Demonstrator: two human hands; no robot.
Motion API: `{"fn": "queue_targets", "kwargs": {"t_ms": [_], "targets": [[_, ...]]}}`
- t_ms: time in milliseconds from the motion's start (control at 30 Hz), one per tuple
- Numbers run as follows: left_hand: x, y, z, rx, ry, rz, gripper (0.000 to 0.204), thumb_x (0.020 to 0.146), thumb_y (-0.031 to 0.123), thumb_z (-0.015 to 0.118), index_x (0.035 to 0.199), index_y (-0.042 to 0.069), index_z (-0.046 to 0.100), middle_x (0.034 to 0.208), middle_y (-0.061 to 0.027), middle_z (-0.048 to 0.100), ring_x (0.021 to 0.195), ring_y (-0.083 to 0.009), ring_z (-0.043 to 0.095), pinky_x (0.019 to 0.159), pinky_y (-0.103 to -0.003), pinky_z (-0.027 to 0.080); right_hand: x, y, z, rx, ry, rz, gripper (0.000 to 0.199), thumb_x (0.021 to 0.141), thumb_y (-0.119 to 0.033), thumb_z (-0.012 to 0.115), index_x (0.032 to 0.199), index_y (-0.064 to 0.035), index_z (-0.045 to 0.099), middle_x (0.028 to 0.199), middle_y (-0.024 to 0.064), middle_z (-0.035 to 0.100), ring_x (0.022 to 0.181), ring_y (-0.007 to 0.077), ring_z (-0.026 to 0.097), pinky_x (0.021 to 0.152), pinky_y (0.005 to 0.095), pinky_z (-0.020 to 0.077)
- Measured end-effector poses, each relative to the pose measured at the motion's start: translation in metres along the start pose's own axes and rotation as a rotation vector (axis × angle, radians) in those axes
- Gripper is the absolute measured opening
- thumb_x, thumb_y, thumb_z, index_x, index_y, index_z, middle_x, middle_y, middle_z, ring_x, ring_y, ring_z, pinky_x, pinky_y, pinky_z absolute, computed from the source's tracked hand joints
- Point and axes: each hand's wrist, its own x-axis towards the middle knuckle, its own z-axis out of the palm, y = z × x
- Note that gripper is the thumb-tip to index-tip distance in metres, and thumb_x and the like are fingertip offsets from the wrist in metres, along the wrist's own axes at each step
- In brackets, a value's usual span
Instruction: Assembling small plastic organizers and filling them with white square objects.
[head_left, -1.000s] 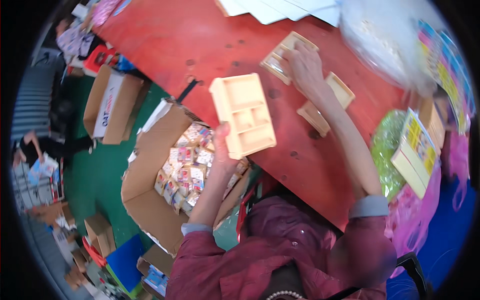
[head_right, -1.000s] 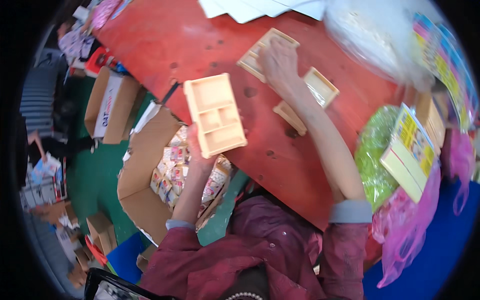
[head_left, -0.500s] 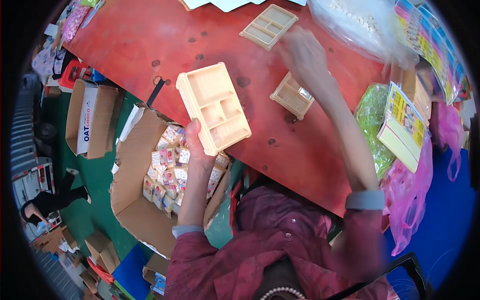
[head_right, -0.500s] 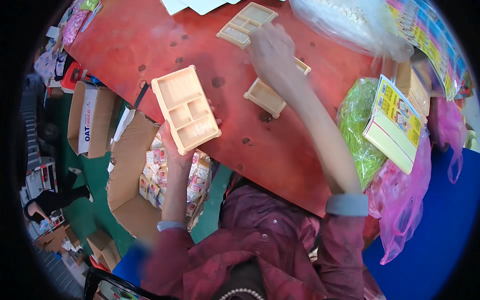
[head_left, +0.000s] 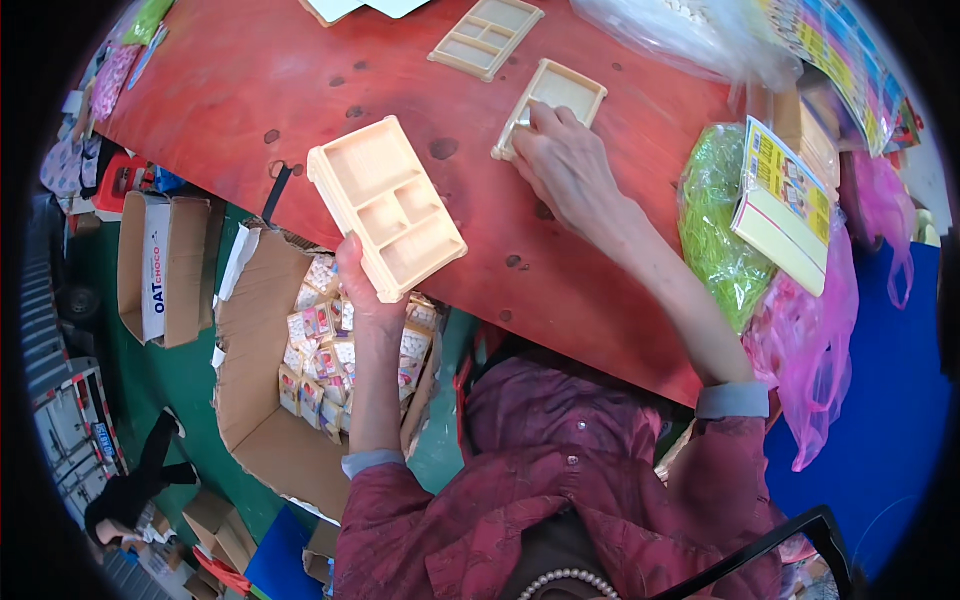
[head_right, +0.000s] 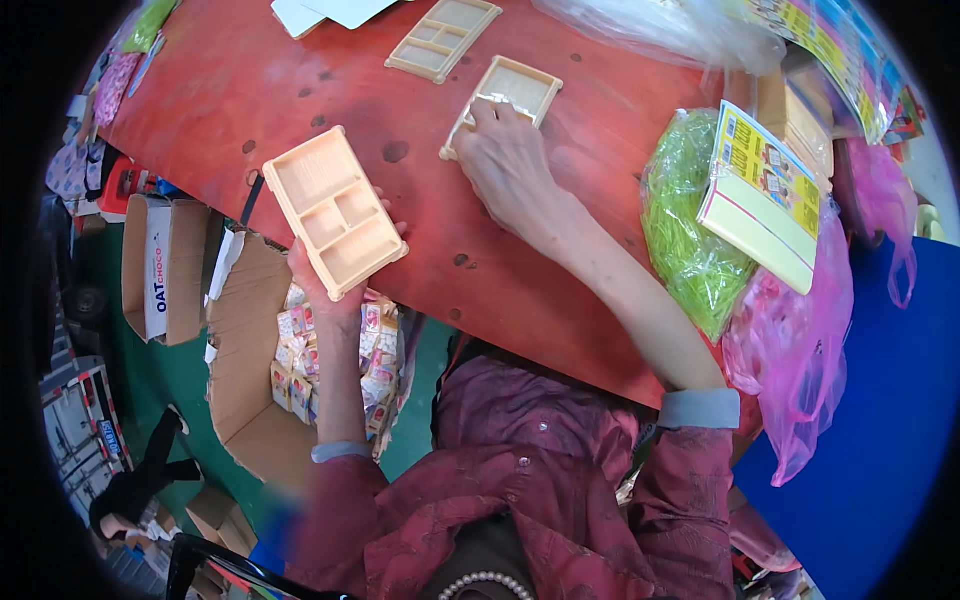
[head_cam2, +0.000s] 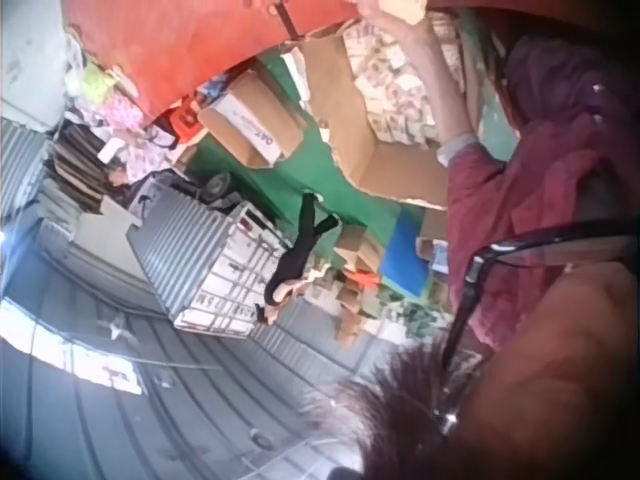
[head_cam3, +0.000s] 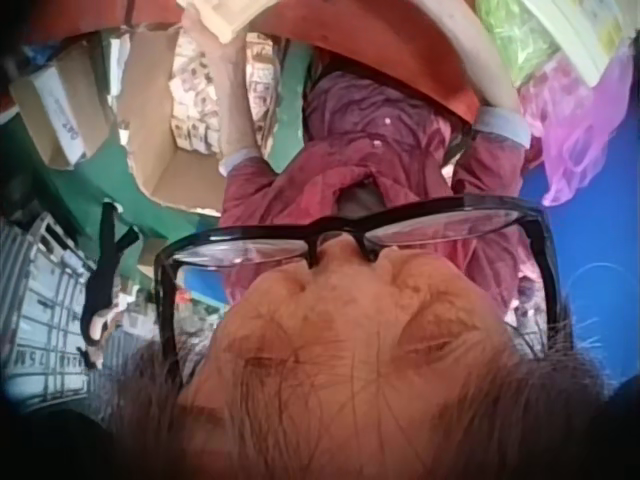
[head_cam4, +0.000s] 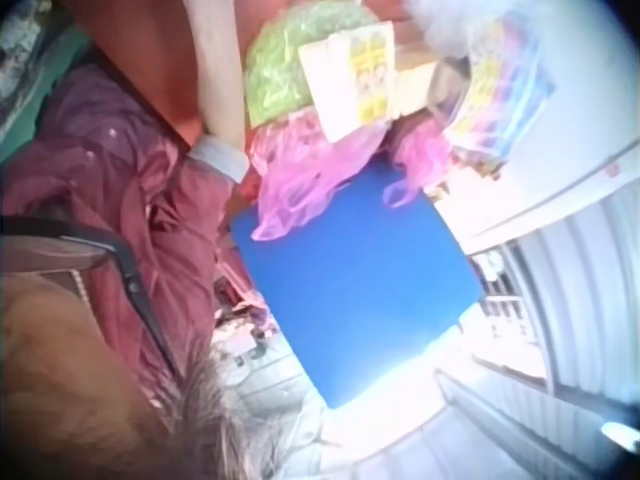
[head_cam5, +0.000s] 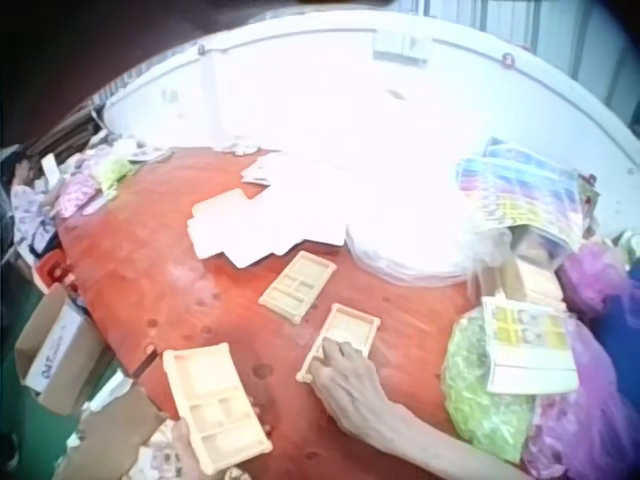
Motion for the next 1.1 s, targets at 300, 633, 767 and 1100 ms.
{"fn": "queue_targets", "kwargs": {"t_ms": [300, 633, 767, 1100], "targets": [[0.000, -0.001, -0.006, -0.019, -0.031, 0.000, 0.087, 0.079, 0.043, 0.066, 0.144, 0.001, 0.026, 0.138, -0.0235, 0.041, 0.125, -0.0393, 0.045, 0.103, -0.059, 0.037, 0.049, 0.051, 0.021, -0.021, 0.161, 0.076, 0.022, 0.083, -0.024, 0.067, 0.077, -0.0029, 0.063, 0.086, 0.0123, 0.057, 0.083, 0.0306, 0.057, 0.071, 0.0415, 0.0479], [0.002, 0.000, 0.010, -0.016, -0.030, -0.020, 0.091, 0.081, 0.050, 0.061, 0.147, 0.001, 0.021, 0.139, -0.0287, 0.037, 0.124, -0.0444, 0.044, 0.101, -0.067, 0.035, 0.075, 0.054, 0.028, 0.043, 0.340, -0.096, 0.015, 0.080, -0.017, 0.069, 0.085, -0.0038, 0.062, 0.095, 0.0129, 0.056, 0.085, 0.0308, 0.057, 0.074, 0.0408, 0.0476], [-0.012, 0.003, 0.043, 0.178, 0.198, -0.034, 0.071, 0.079, 0.033, 0.063, 0.137, 0.000, 0.038, 0.126, -0.0171, 0.055, 0.115, -0.0318, 0.057, 0.100, -0.047, 0.047, 0.050, -0.009, -0.026, 0.437, 0.158, 0.074, 0.017, 0.075, -0.011, 0.074, 0.087, -0.0005, 0.066, 0.088, 0.0107, 0.063, 0.079, 0.0230, 0.061, 0.070, 0.0336, 0.0489], [-0.012, -0.010, 0.104, 0.372, 0.085, 0.052, 0.057, 0.075, 0.017, 0.070, 0.123, -0.004, 0.046, 0.109, -0.0146, 0.060, 0.096, -0.0226, 0.063, 0.085, -0.036, 0.054, 0.010, -0.036, -0.057, 1.136, -0.379, 0.294, 0.027, 0.079, -0.019, 0.069, 0.087, 0.0066, 0.070, 0.068, 0.0105, 0.066, 0.065, 0.0128, 0.061, 0.061, 0.0296, 0.0475]]}}
